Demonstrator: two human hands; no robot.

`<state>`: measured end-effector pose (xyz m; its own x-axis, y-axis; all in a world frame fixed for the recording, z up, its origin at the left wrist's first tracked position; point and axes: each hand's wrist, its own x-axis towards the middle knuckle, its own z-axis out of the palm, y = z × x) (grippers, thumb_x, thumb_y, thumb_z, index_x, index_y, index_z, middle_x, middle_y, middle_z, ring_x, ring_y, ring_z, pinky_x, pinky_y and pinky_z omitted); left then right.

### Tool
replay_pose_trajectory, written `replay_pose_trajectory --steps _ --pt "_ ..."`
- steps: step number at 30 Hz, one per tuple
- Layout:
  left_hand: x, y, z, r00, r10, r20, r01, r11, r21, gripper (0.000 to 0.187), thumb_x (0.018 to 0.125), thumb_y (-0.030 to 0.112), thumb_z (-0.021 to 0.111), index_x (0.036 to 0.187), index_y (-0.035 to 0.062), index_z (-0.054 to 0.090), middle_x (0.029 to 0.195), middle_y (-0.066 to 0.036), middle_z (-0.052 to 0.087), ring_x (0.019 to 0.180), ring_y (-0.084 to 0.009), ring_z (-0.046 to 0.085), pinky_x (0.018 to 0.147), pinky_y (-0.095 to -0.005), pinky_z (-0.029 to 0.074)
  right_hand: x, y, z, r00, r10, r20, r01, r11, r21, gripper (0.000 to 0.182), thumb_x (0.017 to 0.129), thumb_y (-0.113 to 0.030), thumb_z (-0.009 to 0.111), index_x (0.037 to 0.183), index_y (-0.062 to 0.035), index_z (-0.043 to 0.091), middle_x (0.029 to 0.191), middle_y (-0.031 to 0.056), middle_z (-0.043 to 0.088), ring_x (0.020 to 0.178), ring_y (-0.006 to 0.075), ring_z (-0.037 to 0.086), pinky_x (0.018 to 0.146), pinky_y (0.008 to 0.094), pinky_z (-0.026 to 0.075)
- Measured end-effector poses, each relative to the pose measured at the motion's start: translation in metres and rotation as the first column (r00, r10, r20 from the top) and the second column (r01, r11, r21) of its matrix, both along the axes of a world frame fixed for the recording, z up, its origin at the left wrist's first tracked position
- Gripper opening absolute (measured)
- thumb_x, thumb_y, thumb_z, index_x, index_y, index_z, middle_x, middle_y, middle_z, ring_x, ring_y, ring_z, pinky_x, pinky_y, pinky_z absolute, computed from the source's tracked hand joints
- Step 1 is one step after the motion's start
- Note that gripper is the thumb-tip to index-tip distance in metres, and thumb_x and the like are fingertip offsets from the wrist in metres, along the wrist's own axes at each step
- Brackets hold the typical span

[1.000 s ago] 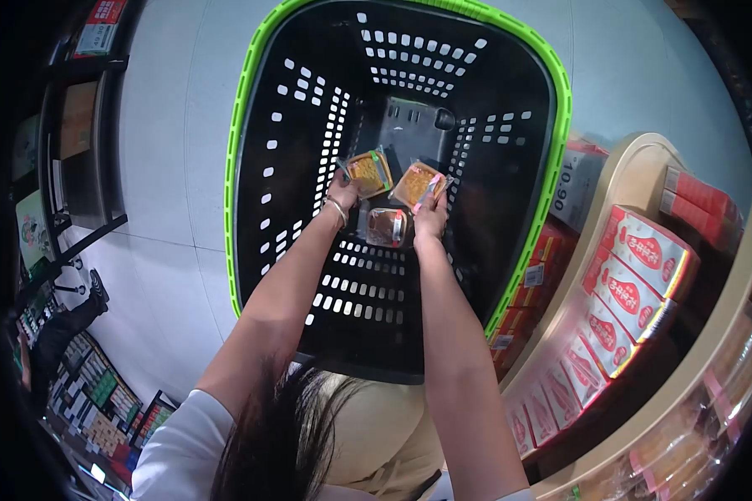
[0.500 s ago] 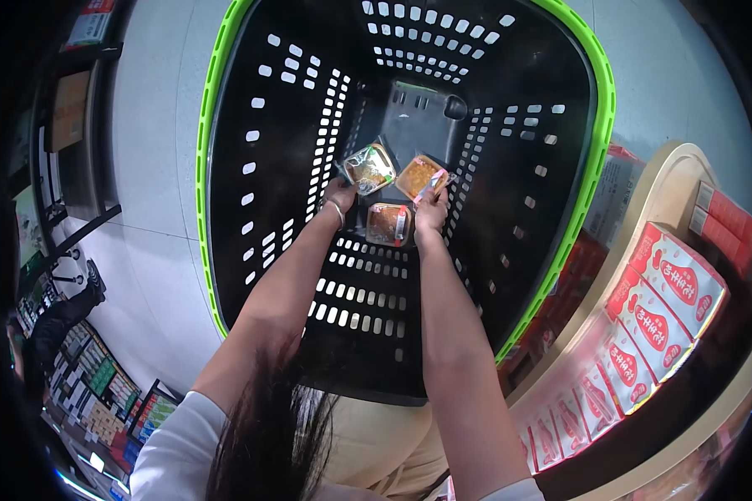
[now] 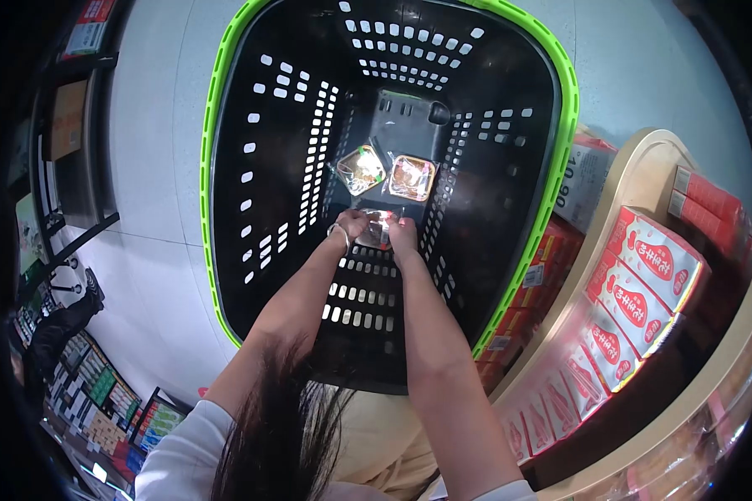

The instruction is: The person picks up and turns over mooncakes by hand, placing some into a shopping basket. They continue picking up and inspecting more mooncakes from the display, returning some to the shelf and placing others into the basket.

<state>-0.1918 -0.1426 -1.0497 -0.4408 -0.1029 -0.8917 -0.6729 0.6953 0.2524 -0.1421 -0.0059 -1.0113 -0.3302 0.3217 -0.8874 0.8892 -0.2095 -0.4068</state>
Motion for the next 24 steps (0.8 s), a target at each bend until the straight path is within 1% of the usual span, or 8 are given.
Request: replay_pose_trajectory --steps 4,8,13,16,19,21,22,24 --pt "-0.006 0.007 0.05 0.993 0.042 -0.113 -0.051 0.996 -0.074 0.033 0.076 0.024 0.061 0.098 -0.0006 0.058 0.09 -0.017 0.065 0.089 -0.0274 0.063 0.081 -0.0341 0.046 0.0 -0.01 0.035 0.996 0.021 -0.089 -0.011 0.994 0.111 0.031 0.082 -0.019 0.064 0.104 0.0003 0.053 0.095 0.0085 0.059 0.085 0.0157 0.055 0.078 0.0297 0.044" --pt "-0.034 0.004 0.167 0.956 -0.188 -0.225 0.168 0.98 -0.104 0.03 0.082 0.027 0.054 0.101 0.0041 0.057 0.103 -0.02 0.06 0.102 -0.0326 0.056 0.09 -0.0387 0.044 -0.008 -0.022 0.103 0.978 0.076 -0.195 -0.051 0.99 0.132 0.021 0.086 -0.011 0.06 0.103 0.0006 0.054 0.088 0.0054 0.061 0.08 0.0099 0.056 0.071 0.024 0.046" --pt "-0.053 -0.003 0.323 0.771 -0.282 -0.571 0.277 0.956 -0.099 0.028 0.079 0.023 0.062 0.097 0.0024 0.058 0.087 -0.018 0.061 0.09 -0.0329 0.057 0.081 -0.0412 0.045 -0.023 -0.028 0.251 0.811 -0.407 -0.42 0.314 0.909 -0.275 0.023 0.087 -0.012 0.06 0.105 0.0023 0.058 0.092 0.0039 0.062 0.081 0.0068 0.056 0.074 0.0198 0.043" --pt "-0.057 0.003 0.43 0.77 -0.221 -0.599 0.286 0.958 0.013 0.026 0.083 0.027 0.058 0.095 0.0038 0.058 0.089 -0.018 0.06 0.09 -0.034 0.054 0.082 -0.0422 0.042 -0.025 -0.019 0.348 0.725 -0.491 -0.484 0.381 0.87 -0.313 0.022 0.087 -0.012 0.061 0.102 0.004 0.06 0.094 0.0058 0.063 0.081 0.0086 0.058 0.073 0.0216 0.045" --pt "-0.05 0.012 0.525 0.628 -0.19 -0.755 0.388 0.917 0.092 0.025 0.087 0.023 0.052 0.103 0.0044 0.054 0.099 -0.019 0.057 0.099 -0.0368 0.052 0.089 -0.0431 0.038 -0.019 -0.003 0.447 0.659 -0.536 -0.527 0.41 0.844 -0.346 0.023 0.087 -0.014 0.062 0.102 0.0032 0.061 0.092 0.004 0.062 0.082 0.0074 0.056 0.073 0.0198 0.043" --pt "-0.046 0.012 0.568 0.411 -0.197 -0.89 0.531 0.845 0.059 0.028 0.089 0.018 0.052 0.114 0.0059 0.048 0.1 -0.017 0.059 0.098 -0.0334 0.056 0.087 -0.0389 0.042 -0.014 0.006 0.516 0.607 -0.561 -0.563 0.439 0.827 -0.351 0.02 0.088 -0.013 0.06 0.102 0.0017 0.059 0.094 0.0045 0.062 0.083 0.0075 0.056 0.075 0.0204 0.044" --pt "-0.047 0.018 0.624 0.67 -0.159 -0.726 0.494 0.824 0.275 0.031 0.092 0.019 0.049 0.118 0.0038 0.043 0.099 -0.016 0.059 0.091 -0.0291 0.059 0.082 -0.0361 0.045 -0.006 0.009 0.547 0.573 -0.568 -0.59 0.458 0.82 -0.345 0.019 0.089 -0.012 0.059 0.103 0.001 0.058 0.095 0.0046 0.062 0.083 0.0075 0.056 0.076 0.0206 0.044" --pt "-0.038 0.022 0.681 0.819 -0.12 -0.561 0.42 0.793 0.442 0.028 0.094 0.016 0.046 0.118 0.003 0.04 0.095 -0.012 0.059 0.083 -0.0201 0.061 0.075 -0.0308 0.047 0.007 0.016 0.614 0.553 -0.555 -0.621 0.456 0.826 -0.333 0.019 0.089 -0.012 0.057 0.104 0.0001 0.057 0.096 0.0044 0.061 0.085 0.0075 0.056 0.078 0.0215 0.044"
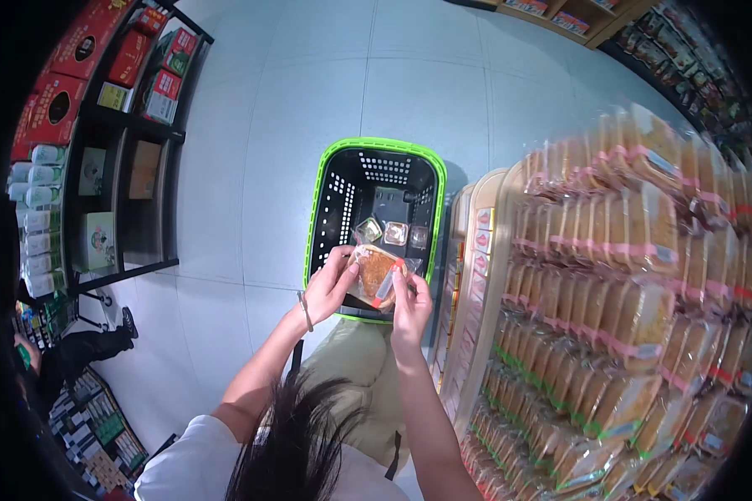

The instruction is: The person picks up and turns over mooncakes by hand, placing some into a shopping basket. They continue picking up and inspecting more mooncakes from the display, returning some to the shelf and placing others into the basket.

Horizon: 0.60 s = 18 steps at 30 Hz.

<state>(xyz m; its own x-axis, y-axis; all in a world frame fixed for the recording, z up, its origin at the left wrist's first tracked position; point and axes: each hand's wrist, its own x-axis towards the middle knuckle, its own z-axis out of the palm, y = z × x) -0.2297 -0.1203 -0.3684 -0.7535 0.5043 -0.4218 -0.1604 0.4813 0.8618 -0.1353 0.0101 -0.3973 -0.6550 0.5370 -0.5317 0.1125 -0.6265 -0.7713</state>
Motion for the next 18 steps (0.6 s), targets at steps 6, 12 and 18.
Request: replay_pose_trajectory --steps 6,12,18 --pt "0.034 0.02 0.145 0.966 -0.136 -0.22 0.202 0.929 0.31 0.03 0.086 0.012 0.058 0.108 0.0029 0.04 0.081 -0.009 0.062 0.072 -0.0142 0.061 0.067 -0.0274 0.048 0.059 0.017 0.166 0.993 -0.114 -0.016 0.113 0.993 -0.042 0.025 0.093 -0.015 0.051 0.114 -0.0006 0.052 0.112 0.0041 0.056 0.103 0.0075 0.05 0.089 0.0246 0.039" --pt "0.089 0.078 0.281 0.946 -0.32 -0.052 0.266 0.672 0.691 0.046 0.087 0.008 0.05 0.128 -0.0017 0.032 0.121 -0.012 0.049 0.112 -0.0163 0.048 0.095 -0.0311 0.038 0.144 0.023 0.326 0.91 -0.232 -0.344 0.3 0.941 0.158 0.043 0.094 -0.01 0.041 0.134 0.0036 0.033 0.123 0.0084 0.05 0.111 0.0119 0.047 0.093 0.027 0.037" --pt "0.175 0.134 0.35 0.792 -0.607 -0.063 0.431 0.483 0.762 0.046 0.09 0.006 0.05 0.133 -0.0026 0.036 0.116 -0.006 0.052 0.104 -0.0091 0.048 0.091 -0.0241 0.037 0.247 0.016 0.383 0.802 -0.464 -0.377 0.59 0.715 0.375 0.05 0.093 -0.014 0.041 0.139 0.0018 0.027 0.128 0.0078 0.047 0.11 0.0108 0.048 0.09 0.0249 0.039"
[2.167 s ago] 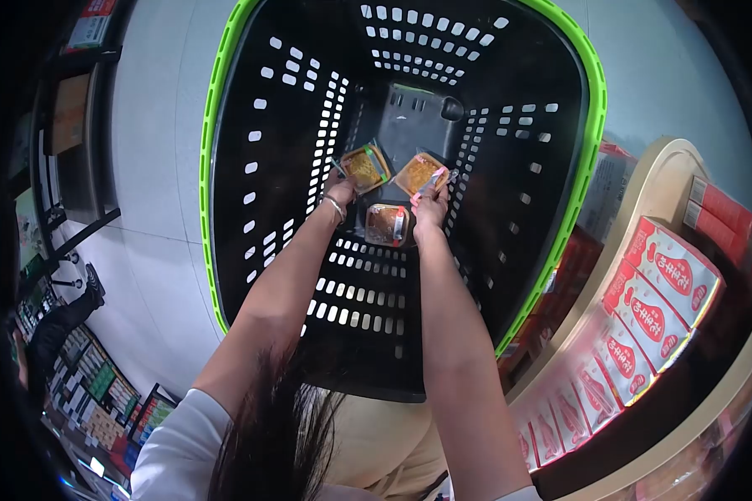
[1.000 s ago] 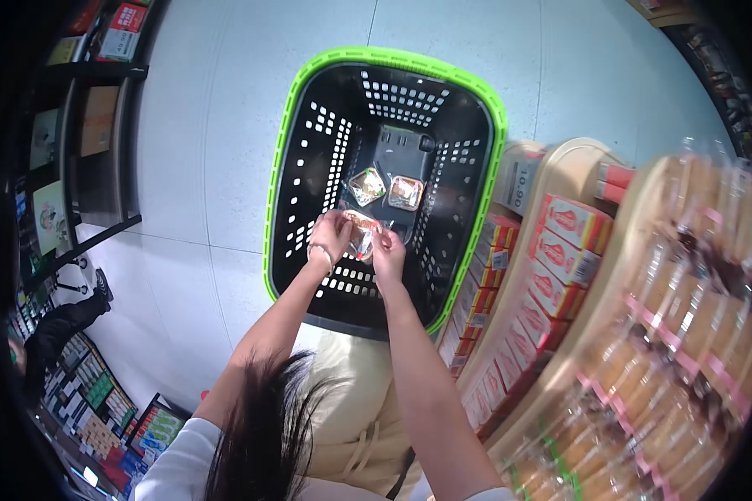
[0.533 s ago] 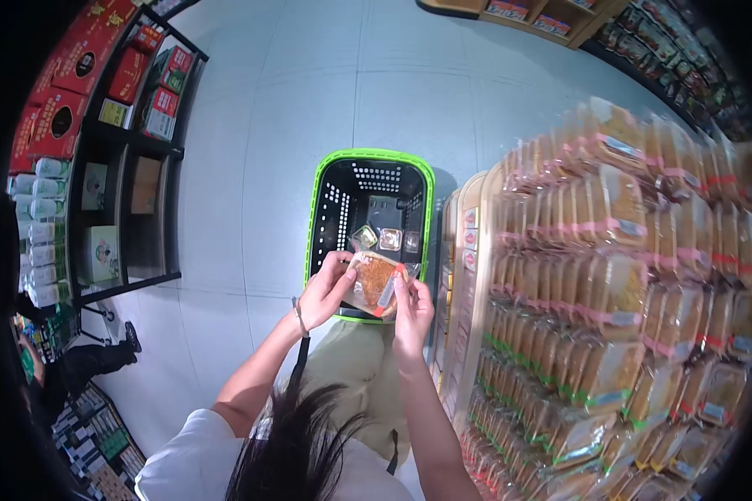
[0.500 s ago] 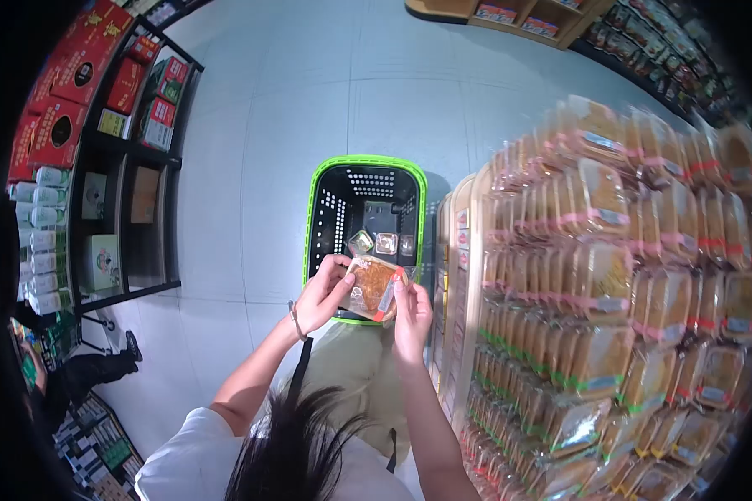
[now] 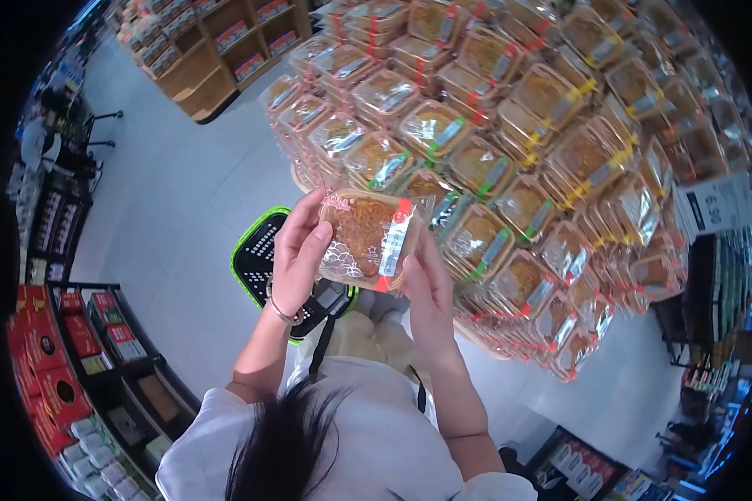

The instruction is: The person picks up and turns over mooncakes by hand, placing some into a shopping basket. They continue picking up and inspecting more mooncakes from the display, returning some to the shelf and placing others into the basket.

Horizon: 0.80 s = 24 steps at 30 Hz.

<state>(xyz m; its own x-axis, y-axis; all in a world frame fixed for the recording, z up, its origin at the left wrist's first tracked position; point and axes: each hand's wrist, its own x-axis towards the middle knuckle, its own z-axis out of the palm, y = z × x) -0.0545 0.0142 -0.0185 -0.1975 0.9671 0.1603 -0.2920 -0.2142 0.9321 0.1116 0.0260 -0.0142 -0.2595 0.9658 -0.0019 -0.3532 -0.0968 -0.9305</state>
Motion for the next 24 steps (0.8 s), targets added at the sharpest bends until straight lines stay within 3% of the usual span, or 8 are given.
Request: replay_pose_trajectory --steps 2,3,4,6,10,16,21,24 --pt "0.032 0.012 0.016 0.995 -0.084 -0.061 0.084 0.996 0.002 0.047 0.09 0.005 0.051 0.134 -0.0027 0.036 0.119 -0.007 0.051 0.106 -0.0091 0.047 0.092 -0.024 0.036 0.036 -0.002 0.005 0.997 -0.078 -0.03 0.076 0.995 -0.059 0.05 0.094 -0.015 0.041 0.14 -0.0009 0.026 0.116 0.0032 0.053 0.09 0.0044 0.05 0.073 0.018 0.04" --pt "0.049 0.016 0.021 0.992 -0.111 -0.063 0.112 0.994 0.01 0.046 0.092 0.009 0.05 0.134 -0.003 0.037 0.126 -0.009 0.049 0.111 -0.0107 0.046 0.094 -0.0243 0.035 0.041 -0.003 0.016 0.976 -0.214 -0.044 0.21 0.974 -0.083 0.051 0.094 -0.016 0.042 0.14 -0.0028 0.026 0.097 -0.0032 0.054 0.068 -0.0002 0.04 0.057 0.0144 0.029" --pt "0.063 0.018 0.025 0.984 -0.164 -0.064 0.164 0.986 -0.004 0.046 0.092 0.009 0.05 0.134 -0.003 0.037 0.126 -0.009 0.049 0.111 -0.0107 0.046 0.094 -0.0243 0.035 0.057 -0.006 0.016 0.963 -0.265 -0.044 0.26 0.961 -0.098 0.051 0.094 -0.016 0.042 0.14 -0.0028 0.026 0.097 -0.0032 0.054 0.068 -0.0002 0.04 0.057 0.0144 0.029" --pt "0.089 0.025 0.03 0.975 -0.166 -0.145 0.172 0.984 0.035 0.045 0.094 0.015 0.047 0.133 -0.0034 0.037 0.132 -0.012 0.046 0.116 -0.0132 0.044 0.097 -0.0256 0.033 0.088 -0.012 0.014 0.961 -0.275 -0.024 0.273 0.96 -0.065 0.046 0.095 -0.011 0.037 0.138 0.0022 0.027 0.134 0.009 0.043 0.122 0.0152 0.043 0.101 0.0299 0.034" --pt "0.12 0.031 0.038 0.933 -0.317 -0.173 0.288 0.942 -0.173 0.046 0.095 0.019 0.044 0.134 -0.0034 0.036 0.136 -0.014 0.042 0.124 -0.0162 0.039 0.101 -0.0273 0.03 0.12 -0.019 0.02 0.92 -0.392 0.009 0.392 0.919 -0.035 0.045 0.095 -0.012 0.039 0.137 0.0023 0.03 0.133 0.0077 0.044 0.12 0.0141 0.044 0.1 0.0286 0.035" --pt "0.137 0.039 0.039 0.884 -0.445 -0.14 0.42 0.89 -0.177 0.046 0.094 0.02 0.044 0.133 -0.0035 0.037 0.134 -0.014 0.045 0.119 -0.0145 0.043 0.098 -0.0247 0.032 0.137 -0.03 0.013 0.881 -0.469 -0.064 0.467 0.883 -0.038 0.046 0.095 -0.012 0.042 0.137 0.0019 0.031 0.135 0.0076 0.043 0.122 0.0128 0.041 0.101 0.0274 0.032" --pt "0.135 0.043 0.039 0.826 -0.508 -0.244 0.416 0.842 -0.344 0.045 0.094 0.021 0.045 0.133 -0.0019 0.039 0.126 -0.01 0.051 0.111 -0.0113 0.047 0.093 -0.0235 0.035 0.139 -0.028 0.012 0.853 -0.519 -0.06 0.51 0.852 -0.117 0.046 0.094 -0.013 0.043 0.136 0.0022 0.032 0.134 0.0073 0.044 0.122 0.0127 0.042 0.101 0.0274 0.032" --pt "0.136 0.043 0.041 0.867 -0.46 -0.192 0.421 0.882 -0.213 0.045 0.093 0.021 0.045 0.132 -0.0016 0.041 0.121 -0.007 0.054 0.106 -0.0101 0.049 0.091 -0.0226 0.036 0.135 -0.024 0.013 0.87 -0.488 -0.064 0.483 0.872 -0.086 0.047 0.094 -0.013 0.045 0.136 0.0014 0.032 0.131 0.0064 0.047 0.115 0.009 0.046 0.093 0.0234 0.037"
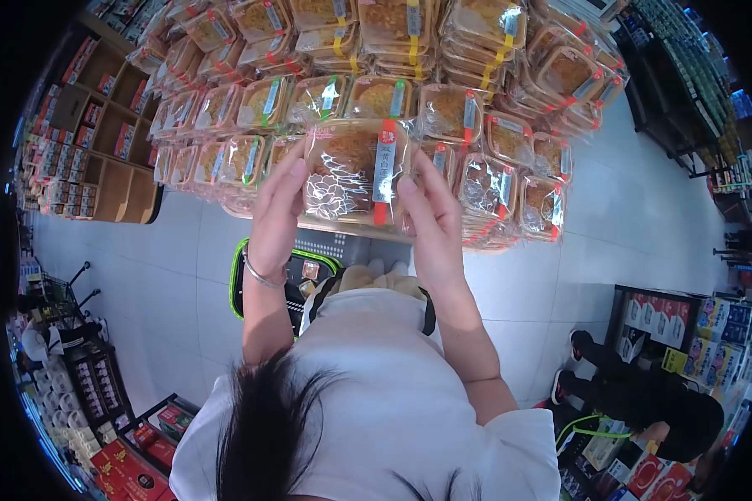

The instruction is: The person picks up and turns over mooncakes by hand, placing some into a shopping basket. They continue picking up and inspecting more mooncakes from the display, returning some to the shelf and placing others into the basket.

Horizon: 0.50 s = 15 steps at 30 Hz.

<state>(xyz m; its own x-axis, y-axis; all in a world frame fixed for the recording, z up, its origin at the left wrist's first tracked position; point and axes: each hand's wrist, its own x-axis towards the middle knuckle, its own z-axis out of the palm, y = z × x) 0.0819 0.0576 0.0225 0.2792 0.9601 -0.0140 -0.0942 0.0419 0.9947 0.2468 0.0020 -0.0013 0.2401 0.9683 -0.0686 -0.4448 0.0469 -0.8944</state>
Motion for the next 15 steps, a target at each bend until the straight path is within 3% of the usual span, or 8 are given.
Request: replay_pose_trajectory --steps 4,6,8,10,11,12,14,15 --pt "-0.007 0.006 -0.009 0.999 -0.042 0.02 0.042 0.999 0.011 0.045 0.094 0.022 0.042 0.133 -0.0012 0.04 0.12 -0.007 0.055 0.104 -0.0106 0.05 0.09 -0.0225 0.037 -0.004 0.002 0.002 0.997 -0.005 0.08 0.003 1.0 0.023 0.046 0.093 -0.012 0.046 0.136 0.0009 0.034 0.126 0.0044 0.05 0.101 0.0046 0.05 0.079 0.0177 0.039" --pt "-0.01 0.006 -0.014 0.979 -0.102 0.178 0.126 0.984 -0.129 0.043 0.095 0.023 0.036 0.13 -0.0012 0.043 0.118 -0.007 0.055 0.107 -0.0115 0.05 0.092 -0.0234 0.035 -0.008 0.0 0.007 0.947 -0.044 0.319 0.011 0.995 0.103 0.048 0.09 -0.008 0.05 0.136 0.0002 0.035 0.089 -0.0015 0.053 0.074 0.0032 0.047 0.06 0.0178 0.039" --pt "-0.015 0.008 -0.028 0.995 -0.098 -0.003 0.095 0.976 -0.193 0.046 0.096 0.03 0.034 0.127 -0.0019 0.043 0.114 -0.006 0.056 0.105 -0.0136 0.052 0.091 -0.0256 0.038 -0.014 -0.01 0.006 0.934 0.007 0.357 -0.05 0.993 0.109 0.049 0.089 -0.005 0.049 0.136 -0.0006 0.035 0.103 0.0047 0.053 0.081 0.0064 0.05 0.068 0.0208 0.045" --pt "-0.003 0.002 -0.033 0.926 -0.008 0.379 0.122 0.953 -0.277 0.044 0.096 0.031 0.034 0.126 -0.0002 0.044 0.114 -0.008 0.056 0.101 -0.0145 0.054 0.087 -0.0271 0.041 -0.022 -0.013 0.015 0.92 0.093 0.381 -0.161 0.976 0.148 0.049 0.089 -0.004 0.048 0.136 -0.0023 0.037 0.112 0.0085 0.05 0.084 0.0088 0.051 0.071 0.0227 0.047" --pt "0.003 -0.003 -0.016 0.855 0.071 0.514 0.165 0.902 -0.4 0.039 0.096 0.029 0.036 0.122 0.0035 0.047 0.103 -0.009 0.058 0.087 -0.0141 0.055 0.072 -0.0288 0.045 -0.023 -0.015 0.018 0.914 0.16 0.373 -0.229 0.962 0.148 0.049 0.088 -0.003 0.048 0.136 -0.0034 0.037 0.115 0.011 0.048 0.09 0.0115 0.052 0.071 0.0243 0.048" --pt "-0.002 -0.004 -0.024 0.855 0.074 0.513 0.159 0.905 -0.395 0.039 0.096 0.029 0.036 0.122 0.0035 0.047 0.103 -0.009 0.058 0.087 -0.0141 0.055 0.072 -0.0288 0.045 -0.024 -0.016 0.018 0.913 0.163 0.374 -0.234 0.96 0.153 0.049 0.088 -0.003 0.048 0.136 -0.0034 0.037 0.115 0.011 0.048 0.09 0.0115 0.052 0.071 0.0243 0.048" --pt "-0.012 -0.005 -0.048 0.587 -0.106 0.803 0.527 0.802 -0.28 0.048 0.094 0.041 0.038 0.123 0.0035 0.045 0.088 -0.005 0.053 0.072 -0.0176 0.049 0.07 -0.0336 0.041 -0.028 -0.018 0.019 0.85 0.215 0.48 -0.339 0.922 0.187 0.048 0.088 -0.002 0.048 0.135 -0.0022 0.038 0.113 0.012 0.05 0.091 0.014 0.055 0.071 0.024 0.049" --pt "-0.013 -0.004 -0.051 0.281 -0.071 0.957 0.75 0.638 -0.173 0.055 0.09 0.049 0.036 0.118 0.0033 0.047 0.084 -0.007 0.052 0.069 -0.0189 0.048 0.068 -0.0335 0.039 -0.033 -0.018 0.019 0.874 0.167 0.457 -0.289 0.933 0.213 0.046 0.089 -0.003 0.048 0.133 -0.0005 0.039 0.107 0.0133 0.055 0.085 0.0151 0.059 0.07 0.024 0.049"
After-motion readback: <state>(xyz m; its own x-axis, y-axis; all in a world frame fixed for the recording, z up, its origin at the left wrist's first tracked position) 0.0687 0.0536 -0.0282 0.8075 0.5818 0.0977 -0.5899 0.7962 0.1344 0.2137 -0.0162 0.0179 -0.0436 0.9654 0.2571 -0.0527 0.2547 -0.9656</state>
